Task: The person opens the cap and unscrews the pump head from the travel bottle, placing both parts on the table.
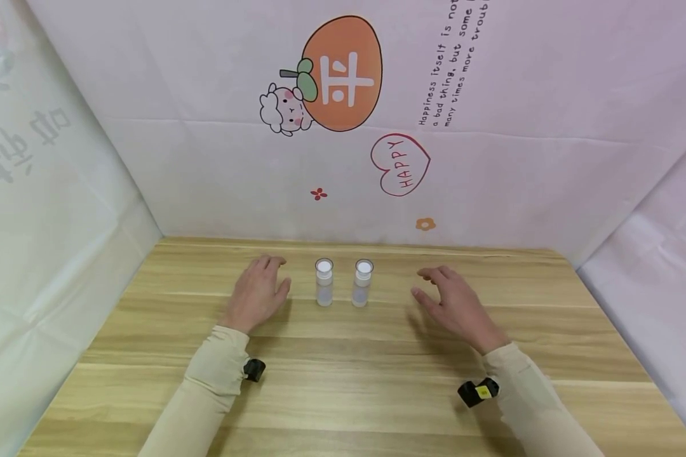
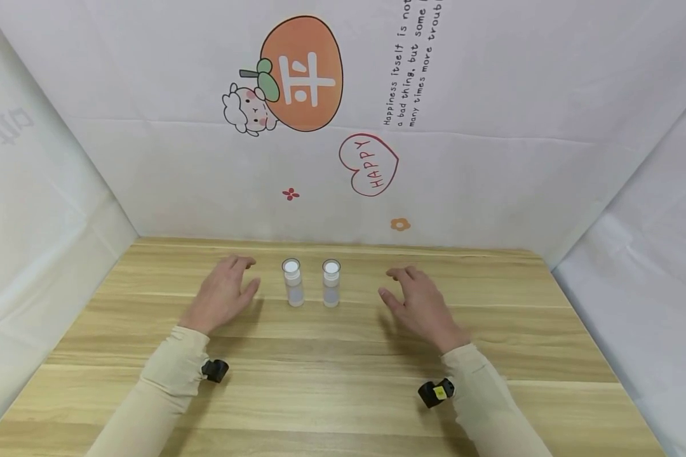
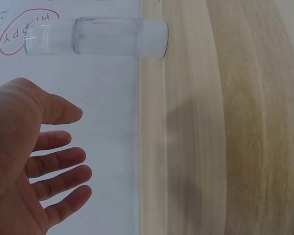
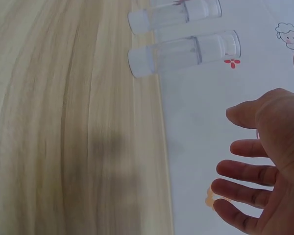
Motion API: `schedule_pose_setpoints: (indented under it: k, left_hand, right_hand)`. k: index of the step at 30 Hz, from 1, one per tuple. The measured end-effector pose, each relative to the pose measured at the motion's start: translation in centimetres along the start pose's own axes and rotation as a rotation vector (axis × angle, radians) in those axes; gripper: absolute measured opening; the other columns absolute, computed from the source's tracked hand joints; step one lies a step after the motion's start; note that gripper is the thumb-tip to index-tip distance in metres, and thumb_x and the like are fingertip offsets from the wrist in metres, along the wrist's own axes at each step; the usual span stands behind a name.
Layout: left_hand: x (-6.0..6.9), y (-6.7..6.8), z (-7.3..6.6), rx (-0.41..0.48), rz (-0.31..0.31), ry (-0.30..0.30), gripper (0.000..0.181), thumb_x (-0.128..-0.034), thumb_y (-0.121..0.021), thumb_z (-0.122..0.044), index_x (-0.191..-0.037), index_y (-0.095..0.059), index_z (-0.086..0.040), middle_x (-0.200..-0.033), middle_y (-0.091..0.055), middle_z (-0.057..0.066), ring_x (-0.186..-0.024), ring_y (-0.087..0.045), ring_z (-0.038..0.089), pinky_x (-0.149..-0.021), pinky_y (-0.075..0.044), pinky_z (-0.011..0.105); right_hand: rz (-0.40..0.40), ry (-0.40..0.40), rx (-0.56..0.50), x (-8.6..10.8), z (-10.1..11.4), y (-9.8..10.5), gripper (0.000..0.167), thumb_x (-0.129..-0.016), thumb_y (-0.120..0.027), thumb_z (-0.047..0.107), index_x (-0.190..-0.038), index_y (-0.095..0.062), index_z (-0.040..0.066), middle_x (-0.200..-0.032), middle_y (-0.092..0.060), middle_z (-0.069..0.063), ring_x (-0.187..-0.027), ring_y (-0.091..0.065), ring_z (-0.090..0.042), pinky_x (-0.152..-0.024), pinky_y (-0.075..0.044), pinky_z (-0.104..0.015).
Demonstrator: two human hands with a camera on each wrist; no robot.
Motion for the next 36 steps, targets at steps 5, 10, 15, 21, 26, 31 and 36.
schedule_pose_setpoints:
  k: [5,10,15,21,26,31,36]
  left_hand:
    - [0.1,-0.8,-0.1,0.04,0.029,0.027,0.035,-0.0947,-0.07,-0.015,-0.122,-0.062,0.005,-0.119,-0.064,0.022,-0.11,-0.061,0.039,-0.092,-0.051,0.051]
    - [0.3,-1.5,-0.6,0.139,0.058,0.046,0.033,-0.094,-0.07,-0.014,-0.121,-0.062,0.004,-0.116,-0.063,0.019,-0.11,-0.059,0.036,-0.091,-0.051,0.049]
    - [0.4,-2.6,-0.8,0.271,0.12,0.102,0.038,-0.0927,-0.07,-0.014,-0.126,-0.06,0.001,-0.121,-0.062,0.015,-0.113,-0.058,0.031,-0.095,-0.05,0.047]
    - [0.4,-3.9,-1.3,0.41,0.168,0.138,0.05,-0.0859,-0.076,-0.01,-0.131,-0.057,0.001,-0.127,-0.06,0.016,-0.116,-0.057,0.033,-0.099,-0.048,0.049]
    - [0.4,-4.7,-1.8,0.51,0.183,0.155,0.056,-0.0832,-0.081,-0.009,-0.132,-0.055,0.003,-0.131,-0.059,0.02,-0.119,-0.057,0.036,-0.102,-0.046,0.049]
    - [0.5,-5.6,-1.9,0.6,0.193,0.189,0.057,-0.0846,-0.081,-0.009,-0.133,-0.053,0.003,-0.132,-0.058,0.02,-0.12,-0.056,0.037,-0.105,-0.044,0.048]
    - [0.5,-6.2,-1.9,0.649,0.183,0.201,0.058,-0.0849,-0.082,-0.013,-0.133,-0.053,0.002,-0.128,-0.06,0.016,-0.119,-0.056,0.036,-0.104,-0.045,0.047]
  right_hand:
    - [-0.009,0.01,-0.022,0.1,0.6,-0.3,0.041,-0.099,-0.068,0.026,-0.128,-0.062,-0.003,-0.115,-0.064,-0.019,-0.104,-0.063,-0.038,-0.084,-0.051,-0.054]
    - [-0.018,0.02,-0.036,0.2,1.0,-0.7,0.039,-0.098,-0.069,0.025,-0.125,-0.064,-0.002,-0.112,-0.065,-0.017,-0.102,-0.064,-0.036,-0.083,-0.053,-0.052]
    - [-0.011,0.019,-0.058,0.2,1.5,-1.1,0.038,-0.098,-0.07,0.026,-0.125,-0.064,0.0,-0.111,-0.065,-0.014,-0.102,-0.064,-0.033,-0.082,-0.054,-0.05]
    - [-0.002,0.014,-0.082,0.3,2.0,-1.3,0.039,-0.098,-0.07,0.026,-0.126,-0.065,0.0,-0.111,-0.066,-0.014,-0.102,-0.064,-0.033,-0.081,-0.054,-0.049]
    - [0.004,0.014,-0.093,0.2,2.4,-1.7,0.038,-0.098,-0.071,0.025,-0.126,-0.065,0.001,-0.111,-0.066,-0.013,-0.102,-0.065,-0.033,-0.082,-0.054,-0.048]
    - [0.004,0.024,-0.095,0.2,2.7,-1.9,0.036,-0.097,-0.071,0.024,-0.125,-0.066,0.001,-0.11,-0.066,-0.012,-0.1,-0.065,-0.031,-0.081,-0.054,-0.047]
    - [0.014,0.027,-0.1,0.3,3.1,-2.1,0.036,-0.098,-0.07,0.025,-0.125,-0.066,0.001,-0.111,-0.066,-0.011,-0.1,-0.065,-0.03,-0.081,-0.054,-0.047]
Point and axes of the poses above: each hand's wrist, its own x-axis away from the middle knuckle, its own y-axis out of the back of the hand, z = x × y, the point moved 10 cm from there along -x, towards the middle knuckle
